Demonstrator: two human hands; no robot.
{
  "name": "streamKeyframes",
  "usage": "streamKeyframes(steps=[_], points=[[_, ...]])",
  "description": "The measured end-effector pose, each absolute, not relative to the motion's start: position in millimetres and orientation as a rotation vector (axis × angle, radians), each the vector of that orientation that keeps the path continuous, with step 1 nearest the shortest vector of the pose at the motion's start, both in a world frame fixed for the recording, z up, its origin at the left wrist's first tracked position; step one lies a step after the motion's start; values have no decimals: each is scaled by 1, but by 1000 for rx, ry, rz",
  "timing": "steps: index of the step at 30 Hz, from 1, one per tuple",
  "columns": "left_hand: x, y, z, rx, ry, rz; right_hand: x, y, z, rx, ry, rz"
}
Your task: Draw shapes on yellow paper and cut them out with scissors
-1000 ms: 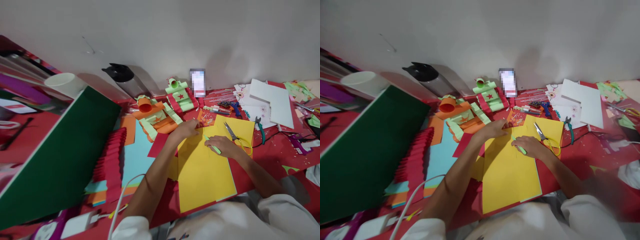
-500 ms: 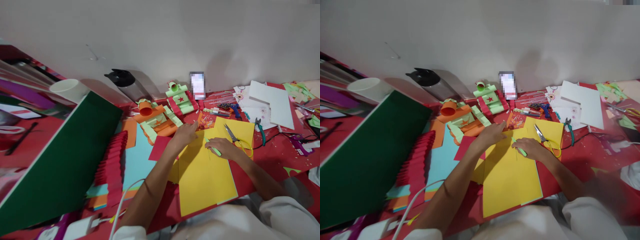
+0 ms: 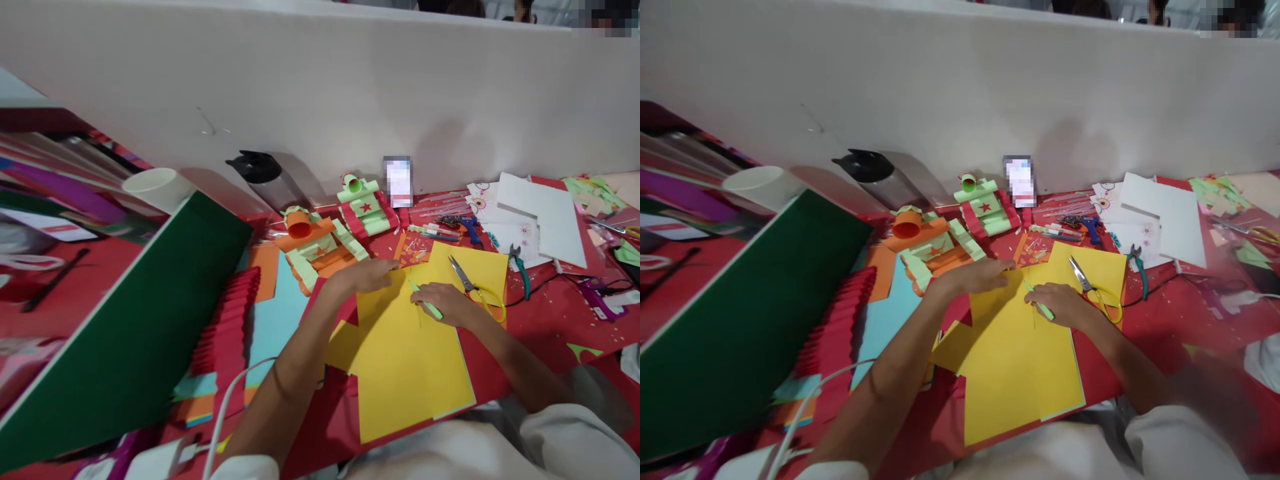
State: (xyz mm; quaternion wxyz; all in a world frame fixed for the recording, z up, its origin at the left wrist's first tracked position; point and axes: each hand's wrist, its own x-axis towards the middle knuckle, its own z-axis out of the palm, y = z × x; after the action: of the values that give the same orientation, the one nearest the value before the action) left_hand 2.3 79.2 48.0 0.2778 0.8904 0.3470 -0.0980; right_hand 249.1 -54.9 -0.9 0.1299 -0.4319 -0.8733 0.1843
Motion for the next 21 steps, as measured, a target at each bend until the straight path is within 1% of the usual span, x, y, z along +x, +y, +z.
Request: streamKeyframes(steps=[3, 6, 9, 11, 13, 17, 21], points=[[-1, 78, 45, 2344, 938, -312, 248, -55, -1, -1249, -2535, 537], [-4, 79, 43, 2329, 933, -276, 248, -54, -2, -1238, -2523, 552], [-10, 81, 43, 2274, 899, -114, 251, -53, 3, -1158, -2432, 588], [-17, 80, 46, 2232, 902, 13, 257, -53, 12, -1113, -2238, 583], [-25, 76, 48, 2192, 964, 158, 266, -52, 25, -1142, -1956, 517], [-38, 61, 50, 2022, 1126, 521, 287, -53, 46, -1262, -1471, 270], [-50, 46, 50, 1880, 1179, 640, 296, -53, 54, -1286, -1405, 161]])
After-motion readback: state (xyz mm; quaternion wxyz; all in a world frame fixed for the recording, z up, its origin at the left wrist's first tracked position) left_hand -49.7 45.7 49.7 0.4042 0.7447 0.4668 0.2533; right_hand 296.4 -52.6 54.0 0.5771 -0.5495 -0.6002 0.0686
